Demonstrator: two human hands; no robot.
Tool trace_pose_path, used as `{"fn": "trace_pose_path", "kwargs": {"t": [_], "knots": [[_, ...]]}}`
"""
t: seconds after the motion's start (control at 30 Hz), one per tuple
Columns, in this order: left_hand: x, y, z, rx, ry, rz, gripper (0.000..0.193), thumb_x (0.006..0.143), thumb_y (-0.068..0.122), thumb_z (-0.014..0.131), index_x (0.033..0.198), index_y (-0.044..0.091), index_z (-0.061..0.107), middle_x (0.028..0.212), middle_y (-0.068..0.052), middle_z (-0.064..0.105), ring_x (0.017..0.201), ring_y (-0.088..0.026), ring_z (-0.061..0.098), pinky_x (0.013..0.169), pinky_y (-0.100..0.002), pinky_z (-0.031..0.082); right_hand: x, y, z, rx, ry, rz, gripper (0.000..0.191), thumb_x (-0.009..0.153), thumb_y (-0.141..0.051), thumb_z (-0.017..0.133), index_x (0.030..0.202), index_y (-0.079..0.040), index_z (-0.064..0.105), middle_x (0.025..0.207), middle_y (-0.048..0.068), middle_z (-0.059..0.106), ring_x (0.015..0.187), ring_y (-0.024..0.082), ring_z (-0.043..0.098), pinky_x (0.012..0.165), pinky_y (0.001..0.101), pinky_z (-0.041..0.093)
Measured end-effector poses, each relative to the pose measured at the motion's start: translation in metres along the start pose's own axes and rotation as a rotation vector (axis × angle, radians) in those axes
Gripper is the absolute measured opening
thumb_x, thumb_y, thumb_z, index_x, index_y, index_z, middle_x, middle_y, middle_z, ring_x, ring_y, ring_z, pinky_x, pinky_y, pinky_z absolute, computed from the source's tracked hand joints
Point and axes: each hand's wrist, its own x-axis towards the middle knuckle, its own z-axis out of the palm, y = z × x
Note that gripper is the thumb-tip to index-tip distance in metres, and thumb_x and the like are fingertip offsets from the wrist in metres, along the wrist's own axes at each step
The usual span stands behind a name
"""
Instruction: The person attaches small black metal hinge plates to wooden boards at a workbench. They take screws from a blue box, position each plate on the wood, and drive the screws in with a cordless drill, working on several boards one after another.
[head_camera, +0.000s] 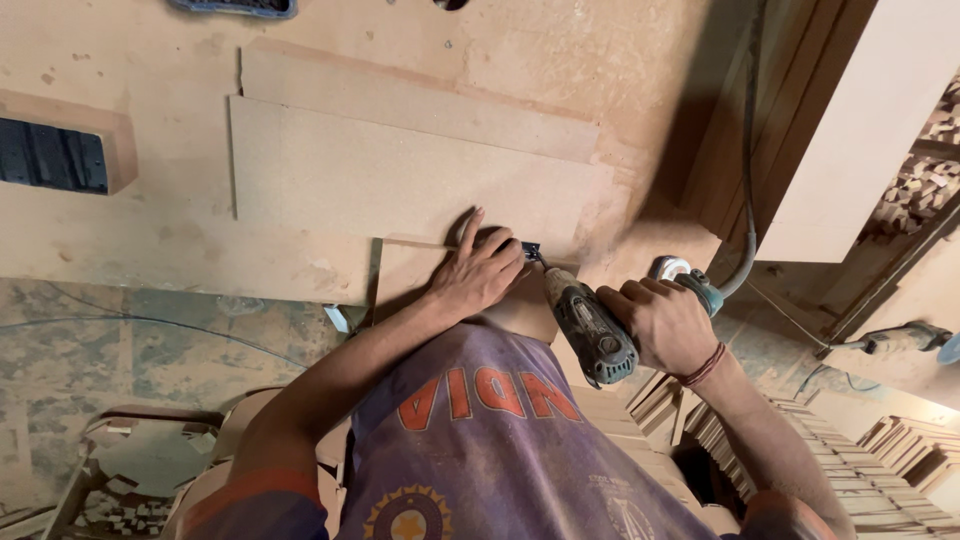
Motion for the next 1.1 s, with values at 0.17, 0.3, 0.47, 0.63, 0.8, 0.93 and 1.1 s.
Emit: {"fn": "trace_pose_path", "kwargs": {"t": [0.17,0.3,0.47,0.63,0.8,0.93,1.1], "knots": [[-0.003,-0.001,0.003,0.019,-0.009,0.001,0.021,0.092,0.019,0.068,0.108,0.007,0.073,0.112,-0.005,0.062,0.127,-0.025,0.053,0.124,-0.067,0.014,-0.001,0.002,0.003,0.013,0.030,-0.019,0.046,0.073,-0.025,0.074,0.116,-0.010,0.070,0.086,0.008,0.072,0.081,0.024,0.072,0.063,0.0386,0.058],[-0.005,-0.002,0.011,0.029,0.001,0.002,0.020,0.094,0.019,0.067,0.109,0.007,0.073,0.112,-0.005,0.062,0.128,-0.024,0.053,0.125,-0.068,0.012,0.000,0.003,0.009,-0.008,0.003,-0.004,0.046,0.075,-0.023,0.073,0.119,-0.010,0.070,0.087,0.009,0.073,0.078,0.024,0.072,0.060,0.0379,0.058],[-0.008,-0.003,0.015,0.013,-0.020,-0.001,0.019,0.094,0.018,0.067,0.109,0.007,0.073,0.113,-0.004,0.063,0.128,-0.024,0.053,0.125,-0.068,0.011,-0.001,0.002,0.009,0.009,0.054,-0.026,0.044,0.074,-0.022,0.072,0.116,-0.009,0.071,0.088,0.009,0.073,0.080,0.024,0.072,0.062,0.0377,0.058],[-0.007,-0.003,0.013,0.021,-0.014,0.001,0.019,0.094,0.018,0.067,0.108,0.008,0.073,0.114,-0.004,0.063,0.128,-0.024,0.053,0.125,-0.067,0.012,-0.001,0.002,0.004,0.022,0.062,-0.022,0.042,0.075,-0.024,0.073,0.115,-0.010,0.071,0.085,0.008,0.072,0.080,0.024,0.072,0.064,0.0381,0.058],[-0.005,-0.003,0.013,0.014,-0.018,-0.003,0.020,0.095,0.020,0.068,0.109,0.007,0.073,0.113,-0.004,0.062,0.127,-0.024,0.053,0.125,-0.067,0.012,-0.001,0.003,0.006,-0.004,0.034,-0.012,0.044,0.075,-0.022,0.072,0.117,-0.009,0.071,0.086,0.008,0.072,0.079,0.023,0.072,0.060,0.0373,0.058],[-0.005,-0.002,0.012,0.003,-0.024,0.001,0.020,0.094,0.021,0.067,0.107,0.007,0.073,0.113,-0.005,0.062,0.128,-0.025,0.052,0.125,-0.067,0.012,-0.001,0.003,0.007,-0.019,0.013,-0.011,0.043,0.076,-0.021,0.071,0.118,-0.009,0.070,0.087,0.008,0.072,0.078,0.023,0.072,0.059,0.0369,0.057],[-0.004,-0.002,0.009,0.024,-0.027,0.006,0.020,0.093,0.019,0.068,0.108,0.008,0.074,0.115,-0.004,0.063,0.129,-0.025,0.052,0.125,-0.067,0.013,0.000,0.001,0.000,-0.001,0.017,-0.017,0.044,0.074,-0.022,0.072,0.116,-0.009,0.071,0.084,0.008,0.071,0.078,0.024,0.072,0.058,0.0382,0.057]]}}
